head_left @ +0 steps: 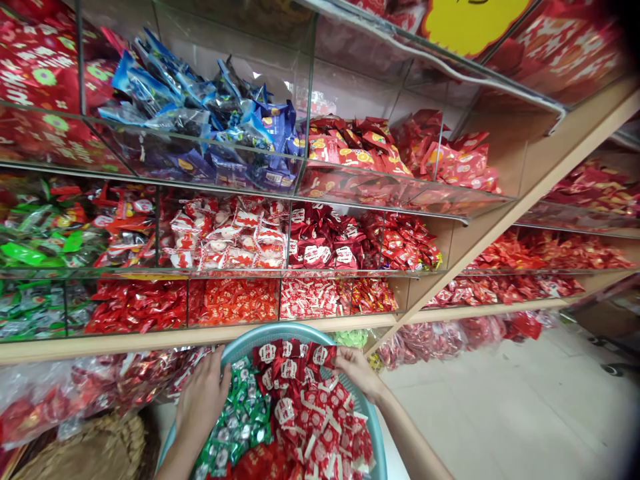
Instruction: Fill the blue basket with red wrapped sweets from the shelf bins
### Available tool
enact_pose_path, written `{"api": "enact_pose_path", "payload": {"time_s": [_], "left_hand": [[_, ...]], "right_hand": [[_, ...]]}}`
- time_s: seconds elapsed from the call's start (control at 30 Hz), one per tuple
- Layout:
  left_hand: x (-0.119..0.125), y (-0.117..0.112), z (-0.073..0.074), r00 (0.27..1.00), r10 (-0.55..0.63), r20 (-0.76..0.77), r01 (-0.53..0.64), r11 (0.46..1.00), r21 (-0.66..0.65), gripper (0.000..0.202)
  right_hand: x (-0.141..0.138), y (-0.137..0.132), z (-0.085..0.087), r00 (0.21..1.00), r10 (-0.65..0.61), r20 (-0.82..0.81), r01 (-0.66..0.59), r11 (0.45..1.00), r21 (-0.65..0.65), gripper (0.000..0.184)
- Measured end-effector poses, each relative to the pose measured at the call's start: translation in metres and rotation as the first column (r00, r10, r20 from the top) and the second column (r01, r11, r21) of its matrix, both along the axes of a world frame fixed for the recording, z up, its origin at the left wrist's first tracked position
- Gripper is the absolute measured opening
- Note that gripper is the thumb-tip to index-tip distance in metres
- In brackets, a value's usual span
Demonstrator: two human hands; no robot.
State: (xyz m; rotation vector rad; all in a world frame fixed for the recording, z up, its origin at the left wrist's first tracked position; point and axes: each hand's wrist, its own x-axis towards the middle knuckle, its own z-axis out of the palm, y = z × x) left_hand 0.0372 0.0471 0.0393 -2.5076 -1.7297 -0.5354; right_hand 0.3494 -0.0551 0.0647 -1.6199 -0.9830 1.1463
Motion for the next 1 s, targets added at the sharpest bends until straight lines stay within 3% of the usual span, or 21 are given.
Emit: {"api": "enact_pose_path", "payload": {"time_s": [0.23, 0.37, 0.57, 0.7, 0.77, 0.83, 0.93, 1.0], "left_hand": [[0.000, 0.001, -0.001, 1.000, 0.009, -0.016, -0.009, 1.000, -0.026, 0.044], [0.000, 0.000, -0.001, 1.000, 0.015, -0.012, -0.016, 1.000, -0.023, 0.044], [0.000, 0.000, -0.001, 1.000, 0.005, 0.009, -0.005, 0.999, -0.033, 0.046], [-0.001, 0.002, -0.003, 1.000, 0.005, 0.022, -0.004, 0.999, -0.032, 0.047], [-0.001, 0.002, -0.004, 1.000, 0.003, 0.022, -0.002, 0.999, -0.033, 0.046], [-0.001, 0.003, -0.005, 1.000, 0.004, 0.011, -0.004, 1.000, -0.028, 0.046], [-0.001, 0.003, -0.003, 1.000, 0.013, -0.009, -0.013, 1.000, -0.018, 0.045], [0.000, 0.003, -0.002, 1.000, 0.014, -0.010, -0.014, 1.000, -0.020, 0.045]], "right_hand": [[-0.011, 0.005, -0.001, 0.975, 0.012, -0.221, -0.027, 0.998, -0.063, 0.026], [-0.017, 0.014, -0.007, 0.967, -0.015, -0.253, -0.008, 0.996, -0.089, 0.028], [-0.024, 0.024, -0.015, 0.991, -0.026, -0.133, 0.007, 0.990, -0.139, 0.025], [-0.028, 0.025, -0.014, 0.997, 0.010, 0.075, 0.003, 0.987, -0.163, 0.017], [-0.026, 0.024, -0.004, 0.972, 0.014, 0.235, 0.024, 0.987, -0.158, 0.020], [-0.022, 0.025, 0.017, 0.907, -0.005, 0.421, 0.054, 0.993, -0.106, 0.027], [-0.013, 0.029, 0.066, 0.767, -0.140, 0.627, 0.094, 0.990, 0.106, 0.034], [-0.005, 0.035, 0.105, 0.693, -0.306, 0.653, 0.101, 0.938, 0.332, 0.032]]}}
